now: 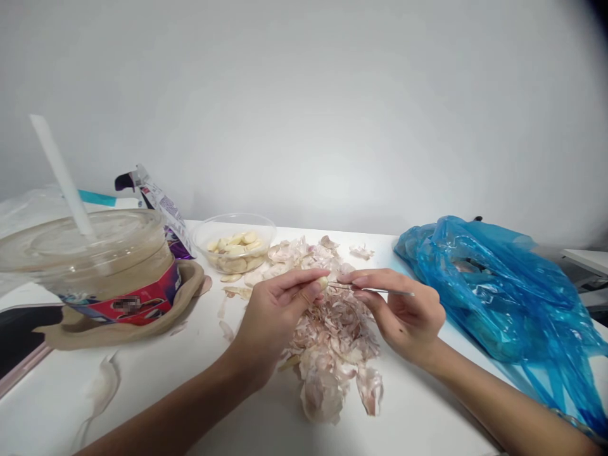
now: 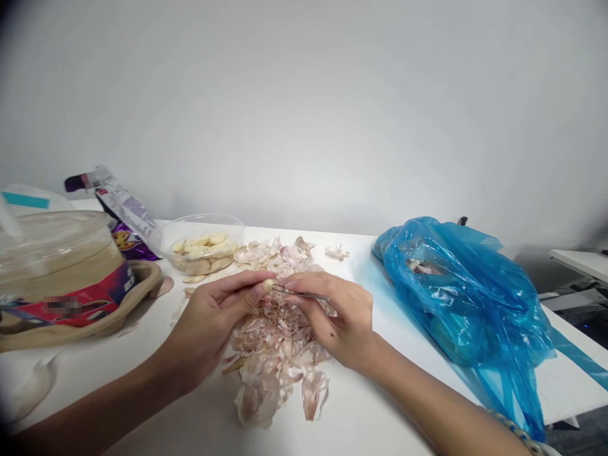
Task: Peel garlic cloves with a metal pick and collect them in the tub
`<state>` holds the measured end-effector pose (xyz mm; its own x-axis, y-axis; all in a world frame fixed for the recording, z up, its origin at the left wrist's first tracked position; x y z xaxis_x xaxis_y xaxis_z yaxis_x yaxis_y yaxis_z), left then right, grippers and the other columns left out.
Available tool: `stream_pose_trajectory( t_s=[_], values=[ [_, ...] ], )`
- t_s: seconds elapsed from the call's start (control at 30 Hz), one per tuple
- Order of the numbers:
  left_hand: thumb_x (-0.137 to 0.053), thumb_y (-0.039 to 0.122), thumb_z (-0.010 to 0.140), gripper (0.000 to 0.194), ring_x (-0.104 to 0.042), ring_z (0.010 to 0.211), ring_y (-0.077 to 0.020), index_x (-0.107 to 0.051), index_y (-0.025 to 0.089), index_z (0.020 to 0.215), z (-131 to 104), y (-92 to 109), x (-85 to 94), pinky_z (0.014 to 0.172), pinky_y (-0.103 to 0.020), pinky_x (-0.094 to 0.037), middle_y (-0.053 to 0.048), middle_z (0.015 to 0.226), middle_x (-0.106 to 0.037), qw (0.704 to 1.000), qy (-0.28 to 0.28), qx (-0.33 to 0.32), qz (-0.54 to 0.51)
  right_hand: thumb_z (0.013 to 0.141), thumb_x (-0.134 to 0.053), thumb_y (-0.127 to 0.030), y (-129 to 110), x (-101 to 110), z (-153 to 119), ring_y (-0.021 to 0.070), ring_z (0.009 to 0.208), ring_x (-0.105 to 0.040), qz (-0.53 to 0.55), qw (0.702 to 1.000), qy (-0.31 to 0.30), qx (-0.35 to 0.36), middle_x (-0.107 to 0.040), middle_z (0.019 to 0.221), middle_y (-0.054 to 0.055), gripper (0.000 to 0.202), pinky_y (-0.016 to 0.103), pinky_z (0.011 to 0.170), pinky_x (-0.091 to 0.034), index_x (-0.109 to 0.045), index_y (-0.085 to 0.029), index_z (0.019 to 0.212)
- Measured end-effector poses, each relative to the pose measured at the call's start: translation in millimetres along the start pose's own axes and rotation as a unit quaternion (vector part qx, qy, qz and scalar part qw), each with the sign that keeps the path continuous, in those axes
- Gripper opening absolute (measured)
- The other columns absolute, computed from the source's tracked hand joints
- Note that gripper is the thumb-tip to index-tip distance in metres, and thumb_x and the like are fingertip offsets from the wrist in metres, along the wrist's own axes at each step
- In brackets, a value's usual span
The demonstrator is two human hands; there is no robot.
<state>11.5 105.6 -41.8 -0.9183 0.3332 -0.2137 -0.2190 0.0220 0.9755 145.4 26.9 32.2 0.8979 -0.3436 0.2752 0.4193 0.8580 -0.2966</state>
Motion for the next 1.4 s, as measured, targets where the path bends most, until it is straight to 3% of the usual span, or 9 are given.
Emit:
stream_pose_trajectory(
  t_s=[0.23, 0.5, 0.7, 0.97, 1.23, 1.4],
  values=[
    [-0.069, 0.031, 0.072, 0.023, -0.063, 0.087, -0.0180, -0.072, 0.022, 0.093, -0.4, 1.1, -2.4, 0.079, -0.027, -0.048, -0.003, 0.092, -0.073, 1.000, -0.009, -0.003, -0.002, 0.076, -0.059, 0.001, 1.4, -0.2, -0.7, 0.0202, 0.082, -0.069, 0.001, 1.000, -0.001, -0.005, -0.071, 0.088, 0.005, 0.037, 0.034, 0.065, -0.060, -0.062, -0.021, 0.105],
    [-0.069, 0.030, 0.071, 0.023, -0.064, 0.080, -0.0179, -0.072, 0.021, 0.092, -0.9, 1.9, -1.2, 0.076, -0.028, -0.049, -0.004, 0.087, -0.073, 1.000, -0.008, -0.006, 0.007, 0.075, -0.060, 0.002, -0.2, -0.9, 2.9, 0.0195, 0.081, -0.069, 0.001, 1.000, -0.019, -0.003, -0.071, 0.087, 0.005, 0.037, 0.033, 0.066, -0.060, -0.062, -0.021, 0.104],
    [-0.068, 0.029, 0.074, 0.021, -0.063, 0.092, -0.0187, -0.072, 0.023, 0.093, -2.1, 3.2, -5.0, 0.081, -0.028, -0.048, -0.003, 0.101, -0.072, 1.000, -0.024, -0.001, 0.000, 0.075, -0.058, 0.005, -4.7, -3.1, 5.7, 0.0185, 0.081, -0.068, 0.008, 0.999, -0.037, 0.006, -0.071, 0.085, 0.005, 0.035, 0.033, 0.066, -0.058, -0.063, -0.019, 0.100],
    [-0.068, 0.030, 0.074, 0.020, -0.062, 0.097, -0.0183, -0.071, 0.025, 0.093, -3.1, -0.6, -3.9, 0.086, -0.029, -0.046, -0.001, 0.104, -0.071, 1.000, -0.026, 0.014, -0.007, 0.075, -0.058, 0.004, -4.4, -2.6, 6.3, 0.0185, 0.081, -0.068, 0.017, 0.999, -0.035, 0.005, -0.071, 0.084, 0.006, 0.033, 0.032, 0.065, -0.058, -0.064, -0.019, 0.098],
    [-0.068, 0.030, 0.074, 0.019, -0.062, 0.093, -0.0168, -0.071, 0.025, 0.092, -2.6, -3.2, -5.0, 0.085, -0.029, -0.045, -0.001, 0.103, -0.071, 0.999, -0.029, 0.025, -0.018, 0.075, -0.058, 0.002, -5.4, -1.5, 6.1, 0.0189, 0.080, -0.069, 0.012, 0.999, -0.033, 0.002, -0.072, 0.084, 0.006, 0.030, 0.032, 0.064, -0.059, -0.065, -0.019, 0.096],
    [-0.068, 0.032, 0.074, 0.021, -0.061, 0.083, -0.0159, -0.070, 0.023, 0.093, -1.7, -6.2, -3.5, 0.079, -0.028, -0.047, -0.003, 0.088, -0.073, 0.999, -0.030, 0.030, -0.014, 0.074, -0.058, 0.003, -4.4, -1.8, 6.0, 0.0192, 0.080, -0.069, 0.010, 0.999, -0.044, -0.006, -0.072, 0.084, 0.007, 0.029, 0.032, 0.064, -0.059, -0.065, -0.017, 0.094]
  ],
)
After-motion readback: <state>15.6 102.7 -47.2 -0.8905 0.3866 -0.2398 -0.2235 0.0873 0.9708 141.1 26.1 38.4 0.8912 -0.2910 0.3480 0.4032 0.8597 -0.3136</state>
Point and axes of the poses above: each hand's wrist, its own z-axis towards the middle knuckle, its own x-axis out of the back of the hand, y = z × x, the point moved 8 cm from there along z, towards the middle knuckle
